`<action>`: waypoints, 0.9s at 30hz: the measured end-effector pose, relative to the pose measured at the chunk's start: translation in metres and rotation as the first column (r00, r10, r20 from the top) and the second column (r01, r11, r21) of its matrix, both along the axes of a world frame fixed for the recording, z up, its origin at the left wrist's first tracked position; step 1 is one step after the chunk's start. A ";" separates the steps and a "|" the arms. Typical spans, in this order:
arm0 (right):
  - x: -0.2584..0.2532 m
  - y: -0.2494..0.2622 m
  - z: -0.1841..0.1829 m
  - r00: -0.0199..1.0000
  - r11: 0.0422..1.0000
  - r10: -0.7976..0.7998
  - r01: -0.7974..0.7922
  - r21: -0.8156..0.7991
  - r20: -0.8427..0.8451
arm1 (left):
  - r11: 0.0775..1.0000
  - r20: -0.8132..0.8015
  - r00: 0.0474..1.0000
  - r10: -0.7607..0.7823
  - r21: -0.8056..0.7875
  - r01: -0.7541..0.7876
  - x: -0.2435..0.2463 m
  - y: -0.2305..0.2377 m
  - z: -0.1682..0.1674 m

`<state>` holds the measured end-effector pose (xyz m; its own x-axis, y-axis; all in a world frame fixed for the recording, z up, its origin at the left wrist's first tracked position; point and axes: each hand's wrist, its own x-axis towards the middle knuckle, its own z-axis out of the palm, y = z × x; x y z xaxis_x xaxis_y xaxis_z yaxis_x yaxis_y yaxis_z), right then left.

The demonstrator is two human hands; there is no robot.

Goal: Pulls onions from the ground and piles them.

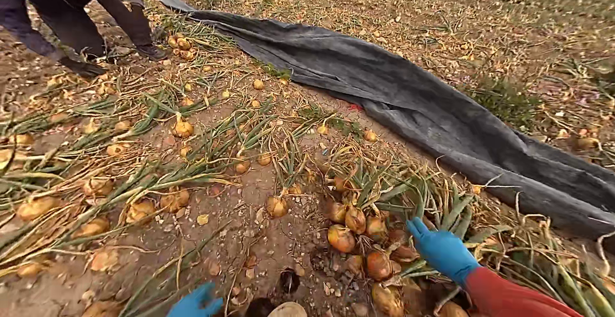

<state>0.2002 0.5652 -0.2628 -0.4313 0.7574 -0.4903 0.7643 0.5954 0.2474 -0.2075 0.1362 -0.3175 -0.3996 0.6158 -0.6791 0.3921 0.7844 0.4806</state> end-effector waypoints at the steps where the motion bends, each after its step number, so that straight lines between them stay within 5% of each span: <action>1: 0.014 0.010 0.011 0.996 0.992 -0.082 0.084 0.094 -0.027 | 0.998 -0.084 0.996 0.002 0.066 0.003 -0.004 0.055 -0.008; 4: 0.018 -0.001 0.033 0.976 0.955 -0.030 0.091 0.282 -0.214 | 0.975 -0.306 0.951 -0.036 0.199 0.101 -0.002 0.205 -0.029; 7: -0.047 -0.036 0.032 0.926 0.964 0.226 -0.169 0.204 -0.302 | 0.950 -0.275 0.960 0.044 0.310 0.045 0.012 0.302 -0.045; 11: -0.171 -0.027 -0.013 0.896 0.878 0.363 -0.421 -0.227 -0.256 | 0.789 -0.067 0.939 0.338 0.563 -0.244 0.020 0.314 -0.059; 14: -0.206 0.034 -0.055 0.916 0.882 0.298 -0.372 -0.289 -0.268 | 0.639 0.114 0.901 0.419 0.668 -0.382 0.029 0.284 -0.044; 17: -0.178 0.094 -0.061 0.963 0.963 0.133 -0.182 -0.201 -0.233 | 0.622 0.129 0.852 0.508 0.630 -0.466 0.038 0.265 -0.022; 21: -0.045 0.081 -0.083 0.928 0.984 -0.170 0.144 -0.101 -0.332 | 0.932 -0.079 0.939 0.335 0.173 -0.318 0.000 0.334 -0.032; 24: 0.014 0.063 -0.094 0.818 0.976 -0.202 0.212 -0.044 -0.539 | 0.987 -0.187 0.971 0.151 -0.020 -0.157 -0.009 0.404 -0.040; 27: 0.021 0.073 -0.108 0.782 0.980 -0.118 0.191 0.056 -0.612 | 0.972 -0.248 0.940 0.236 0.065 -0.227 0.002 0.413 -0.050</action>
<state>0.2216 0.6379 -0.3704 -0.4832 0.8718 -0.0803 0.8583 0.4537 -0.2396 -0.2056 0.5494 -0.3670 -0.6890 0.5074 -0.5174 0.3135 0.8524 0.4185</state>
